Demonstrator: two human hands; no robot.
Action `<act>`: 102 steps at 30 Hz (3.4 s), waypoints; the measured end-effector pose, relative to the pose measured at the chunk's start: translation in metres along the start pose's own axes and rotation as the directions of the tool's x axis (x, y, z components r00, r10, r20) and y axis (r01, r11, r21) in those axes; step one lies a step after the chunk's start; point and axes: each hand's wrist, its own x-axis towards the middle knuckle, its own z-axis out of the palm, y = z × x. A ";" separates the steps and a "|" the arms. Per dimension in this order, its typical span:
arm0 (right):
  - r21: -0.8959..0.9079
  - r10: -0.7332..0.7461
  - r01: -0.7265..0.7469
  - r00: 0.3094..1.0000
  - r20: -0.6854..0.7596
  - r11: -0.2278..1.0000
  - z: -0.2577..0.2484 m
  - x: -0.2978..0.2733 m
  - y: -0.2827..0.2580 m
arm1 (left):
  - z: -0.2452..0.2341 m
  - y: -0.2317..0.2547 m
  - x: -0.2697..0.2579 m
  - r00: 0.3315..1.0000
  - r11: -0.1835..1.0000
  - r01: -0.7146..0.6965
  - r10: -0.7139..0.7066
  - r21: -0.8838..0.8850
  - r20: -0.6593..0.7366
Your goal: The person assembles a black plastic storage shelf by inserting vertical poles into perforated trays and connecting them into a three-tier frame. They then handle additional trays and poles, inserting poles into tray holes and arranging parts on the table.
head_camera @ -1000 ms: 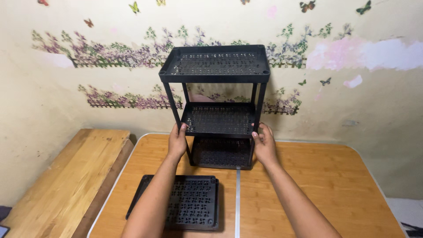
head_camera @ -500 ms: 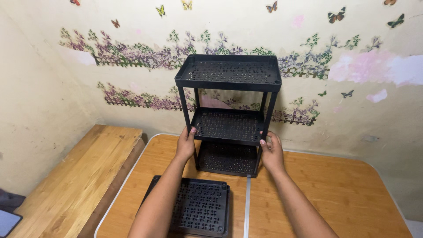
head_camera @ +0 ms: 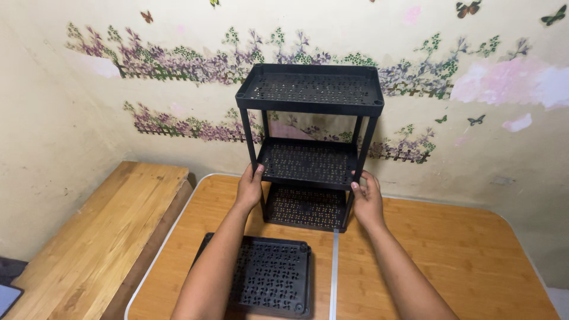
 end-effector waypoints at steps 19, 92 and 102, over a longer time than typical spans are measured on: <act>-0.013 -0.001 0.001 1.000 -0.006 1.000 0.008 -0.002 -0.003 | 0.003 -0.025 0.019 0.999 0.999 -0.035 0.034 0.026 0.027; 0.173 0.204 -0.261 0.934 0.294 0.950 0.073 -0.227 -0.040 | -0.178 0.003 -0.213 0.995 0.947 0.063 -0.086 0.316 0.059; 0.449 0.157 -0.269 0.949 0.272 0.852 0.024 -0.191 -0.078 | -0.142 0.059 -0.201 0.994 0.981 -0.083 0.069 0.175 0.082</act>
